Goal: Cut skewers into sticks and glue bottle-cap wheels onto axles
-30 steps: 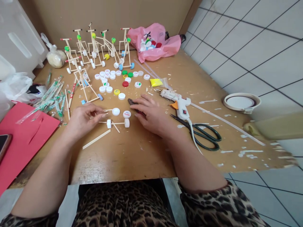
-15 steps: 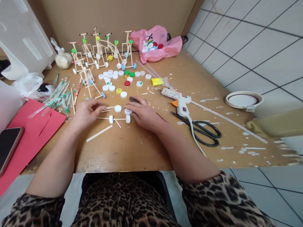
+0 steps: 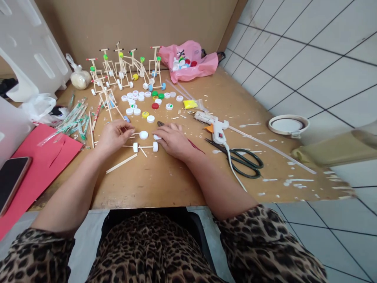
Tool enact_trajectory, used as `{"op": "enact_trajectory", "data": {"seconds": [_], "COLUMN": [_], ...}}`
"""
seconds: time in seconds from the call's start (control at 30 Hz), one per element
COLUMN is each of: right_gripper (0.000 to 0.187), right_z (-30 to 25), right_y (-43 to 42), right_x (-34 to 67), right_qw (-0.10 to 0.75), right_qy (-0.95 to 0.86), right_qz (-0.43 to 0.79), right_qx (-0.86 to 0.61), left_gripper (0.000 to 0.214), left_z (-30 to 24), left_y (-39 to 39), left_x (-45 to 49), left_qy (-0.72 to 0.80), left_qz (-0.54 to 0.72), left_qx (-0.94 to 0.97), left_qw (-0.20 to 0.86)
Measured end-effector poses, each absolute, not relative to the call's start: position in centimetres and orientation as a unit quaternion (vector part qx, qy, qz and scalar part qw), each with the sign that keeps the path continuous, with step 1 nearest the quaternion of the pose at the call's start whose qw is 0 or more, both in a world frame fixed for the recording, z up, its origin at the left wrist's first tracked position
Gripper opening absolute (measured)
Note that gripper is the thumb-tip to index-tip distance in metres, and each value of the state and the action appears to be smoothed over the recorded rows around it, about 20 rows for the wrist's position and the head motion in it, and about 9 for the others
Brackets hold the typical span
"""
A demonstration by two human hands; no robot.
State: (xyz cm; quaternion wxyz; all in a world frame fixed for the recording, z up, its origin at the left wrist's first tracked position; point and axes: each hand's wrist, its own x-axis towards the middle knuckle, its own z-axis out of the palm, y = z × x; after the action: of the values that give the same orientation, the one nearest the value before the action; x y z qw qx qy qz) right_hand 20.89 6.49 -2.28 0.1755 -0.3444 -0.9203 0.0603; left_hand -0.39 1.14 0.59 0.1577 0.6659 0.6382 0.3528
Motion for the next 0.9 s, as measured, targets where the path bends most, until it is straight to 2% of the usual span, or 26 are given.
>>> {"op": "enact_trajectory", "data": {"seconds": [0.13, 0.27, 0.4, 0.5, 0.63, 0.7, 0.8, 0.9], "right_gripper": [0.032, 0.031, 0.029, 0.029, 0.03, 0.031, 0.03, 0.025], "right_z": [-1.8, -1.3, -1.3, -1.5, -1.6, -1.7, -1.7, -1.6], "right_y": [6.3, 6.1, 5.9, 5.9, 5.8, 5.9, 6.1, 6.7], "right_x": [21.2, 21.6, 21.8, 21.6, 21.2, 21.1, 21.1, 21.2], "right_qw": [0.269, 0.357, 0.376, 0.387, 0.414, 0.418, 0.417, 0.414], "right_qy": [-0.885, -0.854, -0.844, -0.836, -0.778, -0.716, -0.595, -0.5], "right_qz": [0.086, 0.123, 0.136, 0.159, 0.29, 0.409, 0.574, 0.669], "right_qx": [-0.369, -0.357, -0.357, -0.356, -0.373, -0.381, -0.378, -0.362], "left_gripper": [0.016, 0.029, 0.024, 0.013, 0.012, 0.012, 0.025, 0.027], "left_z": [1.9, 2.0, 0.9, 0.3, 0.9, 1.6, 2.6, 3.3], "left_y": [2.1, 3.4, 4.4, 4.8, 4.6, 4.3, 3.3, 1.9], "left_x": [0.9, 2.2, 2.7, 2.6, 2.1, 1.6, 0.8, 0.4], "left_qy": [0.632, 0.638, 0.632, 0.63, 0.63, 0.625, 0.597, 0.554], "left_qz": [0.269, 0.148, 0.066, 0.063, 0.155, 0.253, 0.401, 0.491], "left_qx": [0.715, 0.751, 0.769, 0.771, 0.753, 0.714, 0.607, 0.52], "left_qw": [0.128, 0.088, 0.074, 0.074, 0.111, 0.188, 0.34, 0.426]}}
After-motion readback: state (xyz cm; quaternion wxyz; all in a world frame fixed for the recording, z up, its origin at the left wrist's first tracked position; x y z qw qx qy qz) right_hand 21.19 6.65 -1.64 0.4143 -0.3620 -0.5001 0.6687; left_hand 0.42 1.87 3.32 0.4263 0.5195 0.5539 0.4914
